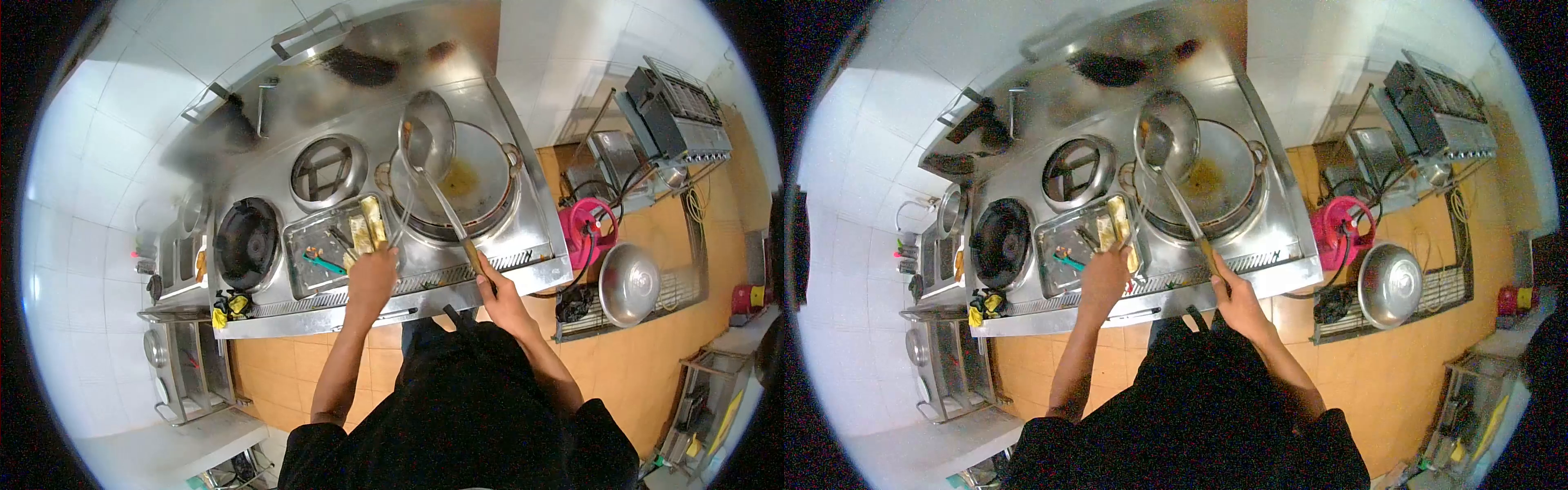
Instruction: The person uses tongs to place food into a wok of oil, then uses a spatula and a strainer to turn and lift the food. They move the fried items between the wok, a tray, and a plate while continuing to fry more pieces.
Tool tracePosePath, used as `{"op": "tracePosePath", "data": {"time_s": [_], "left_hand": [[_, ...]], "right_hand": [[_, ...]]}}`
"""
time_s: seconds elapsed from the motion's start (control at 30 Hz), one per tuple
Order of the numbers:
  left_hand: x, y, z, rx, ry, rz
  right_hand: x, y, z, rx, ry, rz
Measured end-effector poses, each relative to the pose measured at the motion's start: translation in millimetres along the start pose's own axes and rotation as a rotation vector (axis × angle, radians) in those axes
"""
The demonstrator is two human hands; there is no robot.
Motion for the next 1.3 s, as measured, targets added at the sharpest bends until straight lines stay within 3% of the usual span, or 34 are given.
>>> {"op": "tracePosePath", "data": {"time_s": [0.23,0.37,0.47,0.53,0.67,0.73,0.8,0.9,0.97,1.1,1.17,1.3], "left_hand": [[23.7,0.7,-64.8,0.248,0.082,-0.004],[9.1,11.1,-35.8,0.178,0.099,-0.010],[3.1,17.9,-5.4,0.074,-0.069,0.091],[6.3,22.4,-5.8,-0.065,0.034,-0.120],[4.0,16.0,-14.1,0.057,0.012,-0.008],[7.7,11.8,-23.7,0.048,0.005,0.019],[15.5,13.3,-41.4,0.119,-0.014,-0.001],[17.5,14.2,-39.4,0.066,-0.026,-0.019],[13.4,16.0,-31.1,0.050,-0.060,-0.006],[6.6,16.3,-24.0,0.025,-0.125,0.037],[9.1,14.6,-32.8,0.006,-0.116,-0.001],[25.8,16.5,-66.9,0.145,-0.122,0.026]], "right_hand": [[-49.5,-16.6,-9.6,0.011,-0.082,0.016],[-38.2,-2.9,1.9,0.002,-0.110,-0.005],[-11.4,9.3,17.5,0.015,-0.063,-0.045],[-3.5,14.3,24.5,-0.123,-0.180,0.195],[-12.8,7.4,20.1,-0.123,-0.188,0.199],[-26.0,0.7,12.2,-0.004,-0.156,0.027],[-31.7,0.1,8.8,0.035,-0.145,-0.017],[-31.5,1.8,7.4,0.049,-0.151,-0.011],[-17.9,6.6,17.2,-0.075,-0.233,0.142],[-5.2,11.5,26.8,-0.119,-0.238,0.214],[-13.9,5.1,22.8,-0.026,-0.245,0.031],[-47.5,-2.6,6.2,0.045,-0.196,-0.053]]}}
Point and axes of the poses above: each hand's wrist, its own y-axis away from the middle knuckle, its own z-axis out of the palm, x = y × z, the point moved 6 cm from there along -y, towards the middle knuckle, and after that the axes turned 7 degrees about y, right-handed, at the moved point
